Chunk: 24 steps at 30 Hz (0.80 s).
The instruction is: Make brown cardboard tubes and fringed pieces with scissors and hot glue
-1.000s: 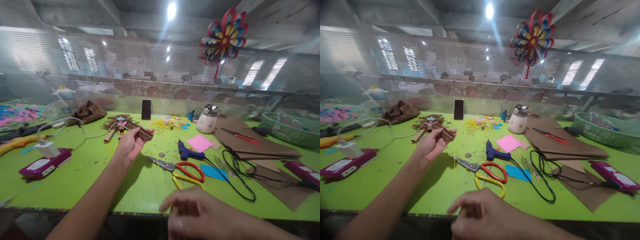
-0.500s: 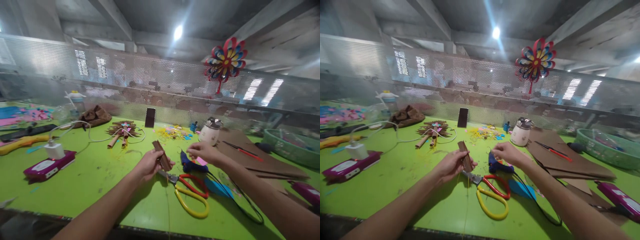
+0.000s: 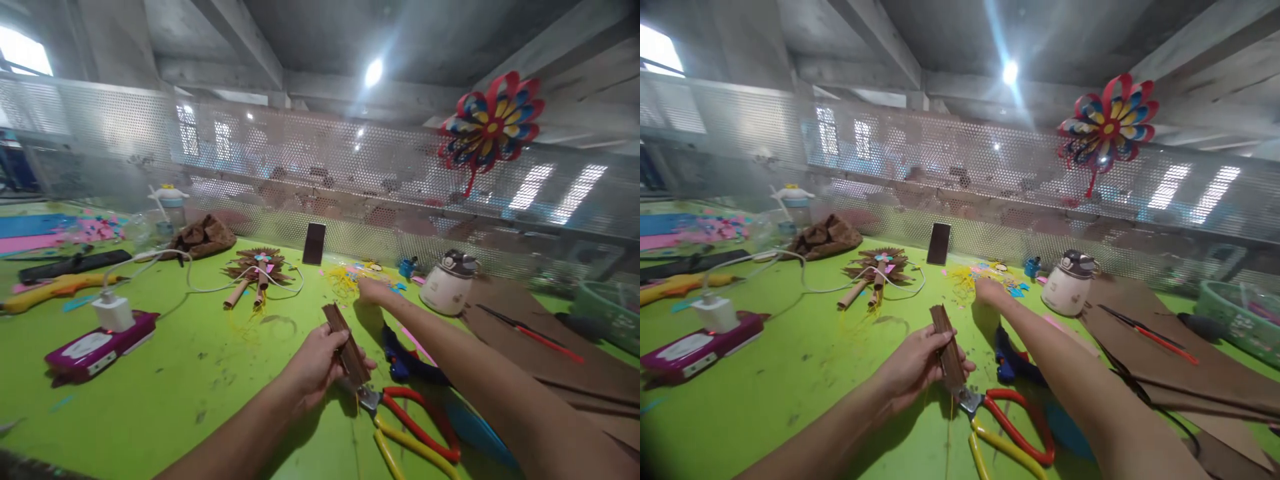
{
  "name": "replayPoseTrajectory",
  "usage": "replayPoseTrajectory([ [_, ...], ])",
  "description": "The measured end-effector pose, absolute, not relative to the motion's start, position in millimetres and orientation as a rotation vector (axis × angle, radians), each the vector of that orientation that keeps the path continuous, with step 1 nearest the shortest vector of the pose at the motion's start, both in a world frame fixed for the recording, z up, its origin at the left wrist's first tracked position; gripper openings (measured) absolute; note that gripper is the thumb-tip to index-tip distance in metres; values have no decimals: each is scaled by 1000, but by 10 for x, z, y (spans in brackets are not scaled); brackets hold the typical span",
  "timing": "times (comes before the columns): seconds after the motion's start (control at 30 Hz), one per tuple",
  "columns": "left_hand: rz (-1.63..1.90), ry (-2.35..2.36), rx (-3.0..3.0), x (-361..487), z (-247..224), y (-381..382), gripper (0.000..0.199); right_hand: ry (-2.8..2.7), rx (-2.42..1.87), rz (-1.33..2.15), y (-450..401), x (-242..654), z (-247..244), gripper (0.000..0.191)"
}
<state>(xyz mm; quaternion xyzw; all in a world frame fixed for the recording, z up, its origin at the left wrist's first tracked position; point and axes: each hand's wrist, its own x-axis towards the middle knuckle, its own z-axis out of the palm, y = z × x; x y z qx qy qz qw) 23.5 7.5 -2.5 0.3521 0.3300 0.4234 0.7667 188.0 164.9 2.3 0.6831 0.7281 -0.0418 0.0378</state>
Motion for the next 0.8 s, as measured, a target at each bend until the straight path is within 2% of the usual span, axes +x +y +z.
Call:
replayPoseTrajectory([
  [0.27,926,681,736,237,-61,81,7,2317,2252,-811,1579,2154,138,32],
  [0.37,902,677,730,243,-107,99,7,2434,2234,-1175,1347,2395,235,23],
  [0.6,762,656,741,298,-235,113,4,2680,1946,-1932,375,2422,315,30],
  [0.67,683,637,739,322,-252,93,7,2522,1761,-2349,107,2303,309,26],
  [0.73,592,617,753,347,-262,69,11,2455,1753,-2465,-105,2191,321,23],
  [0.8,526,611,768,368,-270,50,14,2474,1811,-2359,-255,2104,348,21],
])
